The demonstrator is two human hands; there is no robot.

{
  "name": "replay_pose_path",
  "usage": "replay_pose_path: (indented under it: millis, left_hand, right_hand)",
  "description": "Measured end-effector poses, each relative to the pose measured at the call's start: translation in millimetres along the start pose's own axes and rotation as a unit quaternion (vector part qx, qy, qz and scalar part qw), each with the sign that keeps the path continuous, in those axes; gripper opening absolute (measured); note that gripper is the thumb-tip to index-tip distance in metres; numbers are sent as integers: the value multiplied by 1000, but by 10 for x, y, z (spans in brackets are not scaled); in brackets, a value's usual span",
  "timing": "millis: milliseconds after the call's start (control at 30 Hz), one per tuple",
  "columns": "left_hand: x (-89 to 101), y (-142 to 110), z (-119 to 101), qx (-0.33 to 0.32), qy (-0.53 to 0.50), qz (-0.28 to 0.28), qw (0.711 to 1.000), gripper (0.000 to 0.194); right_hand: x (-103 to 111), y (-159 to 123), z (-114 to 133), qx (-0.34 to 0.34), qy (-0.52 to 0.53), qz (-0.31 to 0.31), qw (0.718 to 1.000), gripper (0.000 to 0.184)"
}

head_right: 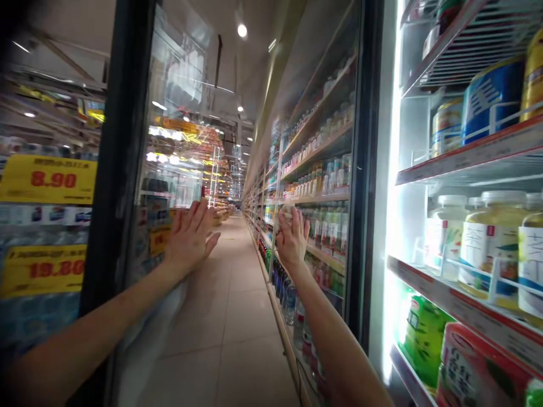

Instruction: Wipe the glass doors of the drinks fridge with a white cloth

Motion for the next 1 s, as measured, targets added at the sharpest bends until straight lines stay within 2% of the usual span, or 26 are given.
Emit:
replay_pose_path:
  millis: [67, 100, 167, 233, 300, 367, 467, 533, 600, 633, 700, 733, 800, 867, 933, 1000]
  left_hand:
    - [2, 4, 7, -2, 1, -3, 1000, 69]
    - [3, 4, 11, -4, 2, -6, 1000, 68]
    - [4, 0, 16, -6, 4, -10, 1000, 68]
    - [3, -3, 16, -7, 6, -13, 1000, 69]
    - [-1, -5, 15, -6, 7, -13, 1000, 69]
    - [-5, -7, 13, -8, 8, -15, 1000, 69]
    - [-19, -12, 13, -11, 8, -18, 1000, 69]
    - [-31, -15, 17, -10, 7, -15, 1000, 68]
    - [-37, -16, 20, -7, 6, -10, 1000, 66]
    - [-37, -17, 21, -6, 5, -8, 1000, 66]
    - [-30, -17, 19, -5, 5, -7, 1000, 66]
    - [-25, -18, 17, -6, 5, -8, 1000, 65]
    - [-18, -20, 14, -9, 7, -9, 1000, 65]
    - [-18, -25, 13, -10, 8, -9, 1000, 66]
    - [-25, -29, 15, -9, 5, -5, 1000, 66]
    - [-33, -31, 17, -7, 3, -1, 1000, 65]
  right_hand:
    - [28, -37, -120, 3, -6, 16, 1000, 47]
    - [70, -35, -269, -23, -10, 11, 1000, 47]
    - [186, -12, -672, -122, -16, -23, 992, 49]
    - [302, -7, -1053, -238, -19, -74, 968, 49]
    - [346, -36, -1196, -283, -18, -98, 954, 49]
    - [305, -105, -1025, -239, -10, -91, 967, 47]
    - [149, -300, -381, -95, 4, -42, 995, 46]
    - [52, -441, 40, -4, 10, 2, 1000, 45]
    - [9, -540, 256, 62, 11, 37, 997, 45]
    - [14, -566, 257, 78, 9, 46, 996, 44]
    - [69, -558, 49, 54, 2, 39, 998, 44]
    - [113, -530, -134, 11, -1, 22, 1000, 45]
    - [203, -461, -540, -116, -4, -26, 993, 46]
    - [253, -426, -802, -225, 2, -72, 972, 47]
    - [235, -435, -770, -250, 11, -91, 964, 47]
    - [156, -485, -467, -192, 17, -75, 978, 46]
Point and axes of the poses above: each hand's wrist, its own y-axis towards the middle knuckle, its own x-axis out of the back of the hand, z = x × y, the point moved 4 cm from there along y, towards the middle knuckle, and after that the axes turned 14 degrees about -x, right-handed, at the moved point
